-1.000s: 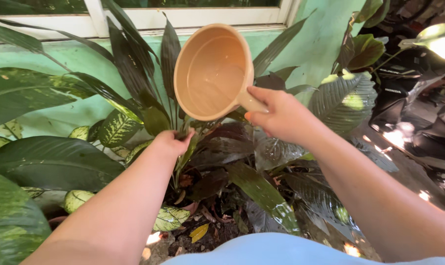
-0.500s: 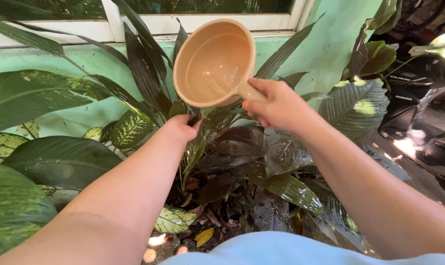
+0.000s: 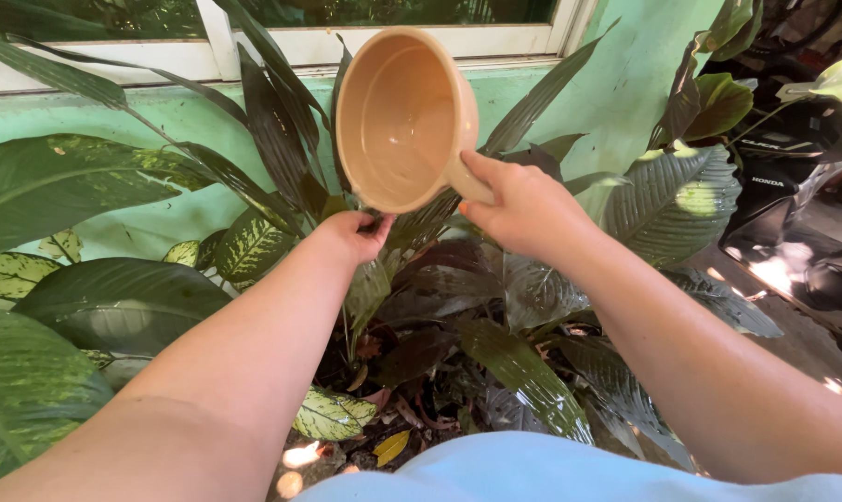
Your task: The person scoops water from a bucket into a handheld plastic bowl and pours it onto various potted plants in an outdoor garden area.
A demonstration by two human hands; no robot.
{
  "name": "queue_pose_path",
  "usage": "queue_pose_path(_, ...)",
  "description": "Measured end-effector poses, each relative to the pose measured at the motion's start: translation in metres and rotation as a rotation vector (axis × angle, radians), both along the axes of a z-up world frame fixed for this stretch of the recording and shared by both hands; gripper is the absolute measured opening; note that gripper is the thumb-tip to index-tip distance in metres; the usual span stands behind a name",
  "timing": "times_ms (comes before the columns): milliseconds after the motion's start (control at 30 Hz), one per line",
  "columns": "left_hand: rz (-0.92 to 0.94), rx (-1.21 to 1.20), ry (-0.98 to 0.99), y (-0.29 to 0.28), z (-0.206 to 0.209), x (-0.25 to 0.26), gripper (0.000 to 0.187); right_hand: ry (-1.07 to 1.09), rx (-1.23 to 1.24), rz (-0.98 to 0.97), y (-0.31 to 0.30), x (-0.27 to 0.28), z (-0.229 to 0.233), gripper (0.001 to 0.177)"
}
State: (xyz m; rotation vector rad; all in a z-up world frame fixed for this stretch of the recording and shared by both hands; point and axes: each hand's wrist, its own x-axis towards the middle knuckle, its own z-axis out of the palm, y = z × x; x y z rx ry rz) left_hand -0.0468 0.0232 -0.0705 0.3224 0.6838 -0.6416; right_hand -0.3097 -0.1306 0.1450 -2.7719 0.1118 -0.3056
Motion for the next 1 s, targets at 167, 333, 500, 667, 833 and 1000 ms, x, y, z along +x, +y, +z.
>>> queue_pose_path(167, -0.07, 0.065, -0.025, -0.002, 0.018, -0.026, 0.02, 0.001, 0.304, 0.108, -0.007, 0.002, -0.008, 0.069)
queue_pose_path(333, -0.193, 0.318, -0.162, 0.008, 0.048, -0.092, 0.057, 0.129, 0.85, 0.076, -0.022, 0.0, -0.008, 0.061)
queue_pose_path(500, -0.279, 0.309, 0.05, 0.011, 0.013, -0.143, 0.081, 0.102, 0.825, 0.041, -0.033, -0.006, -0.009, 0.057)
queue_pose_path(667, -0.357, 0.426, 0.04, 0.005, -0.049, -0.158, 0.033, 0.116, 0.821, 0.029, -0.041, -0.014, -0.01, 0.055)
queue_pose_path(833, -0.261, 0.476, -0.076, 0.004, -0.051, -0.154, 0.023, 0.141, 0.811, -0.009, -0.042, -0.021, -0.014, 0.059)
queue_pose_path(1000, -0.245, 0.425, -0.135, -0.009, -0.032, -0.118, 0.015, 0.155, 0.694, -0.021, -0.037, -0.026, -0.016, 0.07)
